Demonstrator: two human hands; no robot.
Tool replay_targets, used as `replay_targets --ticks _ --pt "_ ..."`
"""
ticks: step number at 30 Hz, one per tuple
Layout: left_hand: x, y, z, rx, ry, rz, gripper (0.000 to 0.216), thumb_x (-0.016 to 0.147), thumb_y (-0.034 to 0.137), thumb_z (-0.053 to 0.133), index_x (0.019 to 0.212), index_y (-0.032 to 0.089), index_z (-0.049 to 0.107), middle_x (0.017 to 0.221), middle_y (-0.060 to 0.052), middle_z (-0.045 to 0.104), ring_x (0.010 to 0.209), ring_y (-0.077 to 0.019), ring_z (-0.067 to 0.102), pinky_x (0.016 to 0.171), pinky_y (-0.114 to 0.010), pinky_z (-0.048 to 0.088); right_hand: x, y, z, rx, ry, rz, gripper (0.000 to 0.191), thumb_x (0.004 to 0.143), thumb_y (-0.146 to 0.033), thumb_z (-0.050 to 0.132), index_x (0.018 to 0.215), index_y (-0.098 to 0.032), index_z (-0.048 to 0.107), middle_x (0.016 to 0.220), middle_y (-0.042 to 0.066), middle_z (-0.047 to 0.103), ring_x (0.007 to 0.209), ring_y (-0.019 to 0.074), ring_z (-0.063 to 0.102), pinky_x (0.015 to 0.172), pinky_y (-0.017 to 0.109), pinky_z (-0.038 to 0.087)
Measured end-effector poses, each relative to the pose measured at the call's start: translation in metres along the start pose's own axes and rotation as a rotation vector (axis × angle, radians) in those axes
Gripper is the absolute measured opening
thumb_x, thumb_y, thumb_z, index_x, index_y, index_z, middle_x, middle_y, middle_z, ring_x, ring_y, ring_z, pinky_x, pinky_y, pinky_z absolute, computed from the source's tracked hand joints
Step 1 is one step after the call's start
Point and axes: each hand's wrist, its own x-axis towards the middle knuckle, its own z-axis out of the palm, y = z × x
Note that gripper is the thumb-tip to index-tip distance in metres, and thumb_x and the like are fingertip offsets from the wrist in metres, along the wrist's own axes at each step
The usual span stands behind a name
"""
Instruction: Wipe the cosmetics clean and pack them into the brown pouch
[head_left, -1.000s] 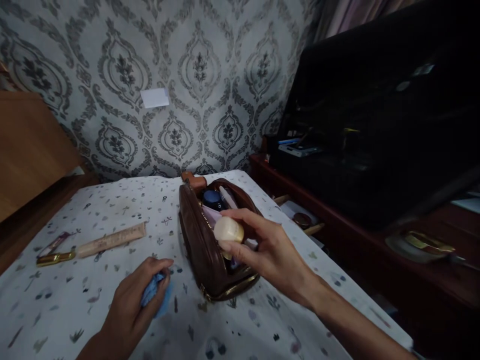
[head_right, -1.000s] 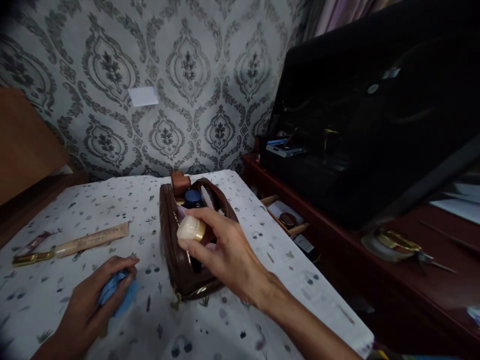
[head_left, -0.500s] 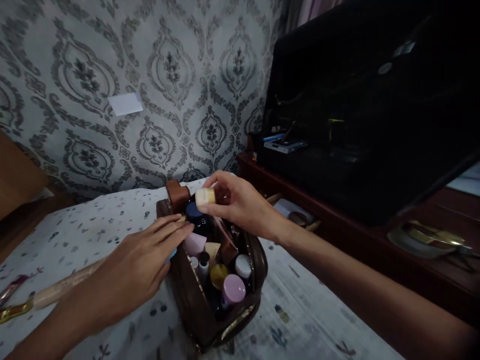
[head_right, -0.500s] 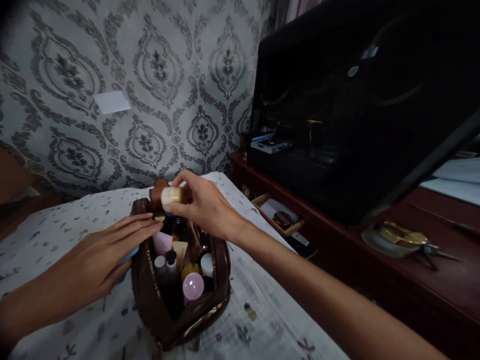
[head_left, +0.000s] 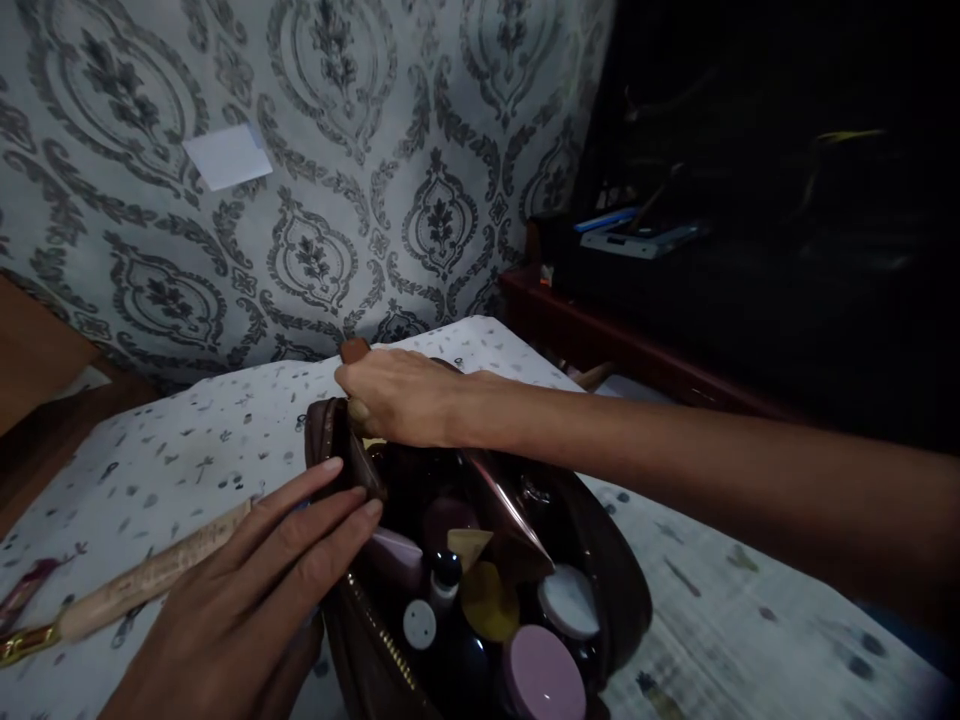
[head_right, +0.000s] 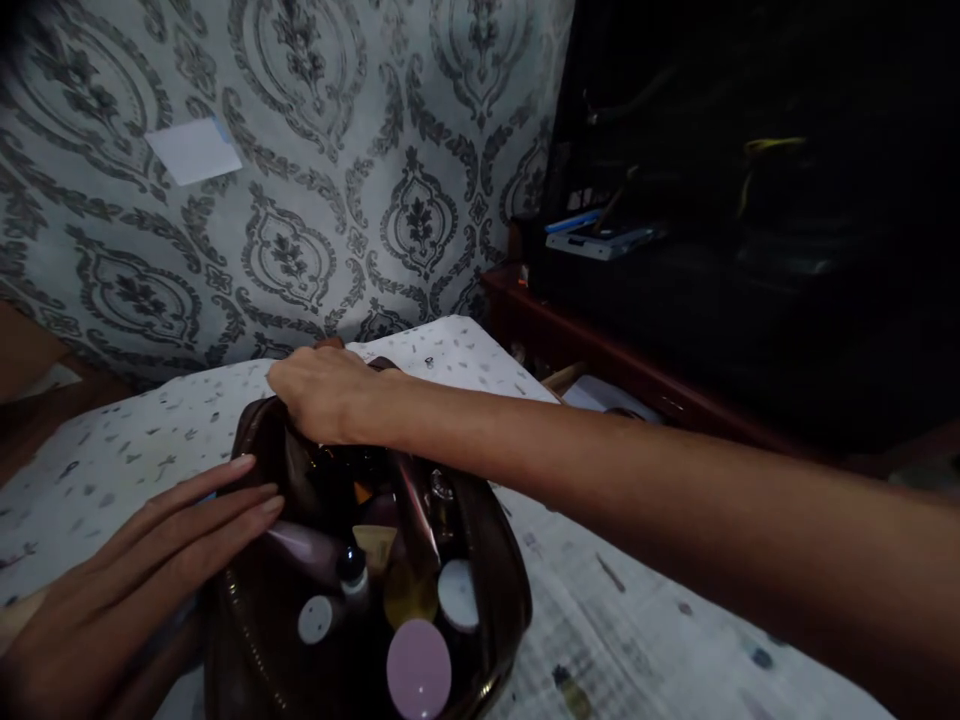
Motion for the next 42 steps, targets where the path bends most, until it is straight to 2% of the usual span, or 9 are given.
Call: replay_targets --ticks 6,9,16,21,26,30,32,36,42 --pt "0.004 0.007 0.0 -0.017 -0.012 -0.048 0.068 0.096 0.014 0.04 0.16 0.035 0.03 0.149 -0.001 0.058 0.143 -0.0273 0.049 0.107 -0.042 0.056 0.009 -0.004 0.007 -0.024 -0.095 -0.021 0.027 0.081 -0.001 0.059 0.101 -0.009 0.075 0.092 0.016 0.077 0.092 0.0266 0.073 0.074 0.03 0.05" --pt "-0.002 0.013 -0.001 -0.032 0.048 -0.071 0.066 0.098 0.015 0.039 0.16 0.035 0.03 0.151 -0.001 0.056 0.141 -0.0269 0.052 0.11 -0.043 0.053 0.008 -0.003 0.009 -0.032 -0.105 -0.014 0.029 0.08 -0.001 0.059 0.104 -0.009 0.074 0.098 0.017 0.077 0.096 0.0265 0.073 0.072 0.029 0.05" --pt "-0.05 0.01 -0.005 0.03 0.099 -0.289 0.056 0.096 0.023 0.047 0.151 0.035 0.046 0.146 -0.006 0.06 0.125 -0.0276 0.065 0.102 -0.039 0.058 0.001 0.005 0.002 0.028 -0.033 -0.013 0.025 0.082 -0.01 0.064 0.104 -0.013 0.074 0.102 0.01 0.076 0.097 0.0215 0.069 0.068 0.025 0.045" --pt "-0.101 -0.017 0.003 0.044 0.062 -0.411 0.042 0.098 0.026 0.046 0.138 0.029 0.057 0.136 -0.008 0.064 0.122 -0.0266 0.066 0.098 -0.039 0.058 -0.021 0.001 -0.012 0.075 0.151 -0.016 0.021 0.089 -0.01 0.057 0.081 -0.015 0.075 0.076 0.003 0.07 0.075 0.0155 0.063 0.065 0.026 0.039" --pt "-0.158 -0.034 0.012 0.115 0.052 -0.627 0.034 0.099 0.029 0.042 0.125 0.022 0.063 0.128 -0.01 0.068 0.114 -0.0252 0.068 0.092 -0.037 0.058 -0.065 -0.029 -0.013 0.174 0.453 -0.037 0.027 0.092 -0.015 0.06 0.066 -0.02 0.063 0.063 0.0 0.064 0.058 0.0143 0.056 0.059 0.029 0.036" --pt "-0.196 -0.042 0.009 0.133 0.033 -0.81 0.036 0.094 0.025 0.041 0.121 0.018 0.064 0.127 -0.012 0.067 0.117 -0.0255 0.065 0.1 -0.04 0.054 -0.096 -0.06 0.008 0.2 0.644 -0.246 0.035 0.097 -0.039 0.058 0.066 -0.026 0.054 0.057 -0.001 0.055 0.048 0.0154 0.049 0.049 0.032 0.036" --pt "-0.214 -0.05 0.005 0.164 0.057 -0.903 0.037 0.091 0.023 0.041 0.119 0.018 0.065 0.125 -0.011 0.067 0.119 -0.026 0.063 0.102 -0.04 0.052 -0.107 -0.08 0.023 0.273 0.671 -0.342 0.037 0.102 -0.036 0.052 0.067 -0.025 0.049 0.055 -0.002 0.049 0.046 0.0129 0.046 0.048 0.031 0.037" --pt "-0.247 -0.081 -0.009 0.242 0.122 -1.042 0.04 0.087 0.02 0.04 0.119 0.015 0.063 0.123 -0.014 0.065 0.12 -0.0281 0.06 0.106 -0.044 0.049 -0.118 -0.121 0.056 0.376 0.556 -0.526 0.034 0.103 -0.022 0.053 0.069 -0.021 0.048 0.061 -0.002 0.053 0.053 0.0096 0.052 0.05 0.025 0.039" --pt "-0.275 -0.136 -0.014 0.234 0.01 -1.108 0.05 0.082 0.014 0.043 0.128 0.016 0.062 0.13 -0.012 0.065 0.126 -0.0277 0.055 0.11 -0.044 0.044 -0.095 -0.155 0.12 0.574 0.319 -0.443 0.039 0.102 -0.029 0.053 0.064 -0.02 0.047 0.06 -0.003 0.049 0.055 0.01 0.049 0.054 0.023 0.036"
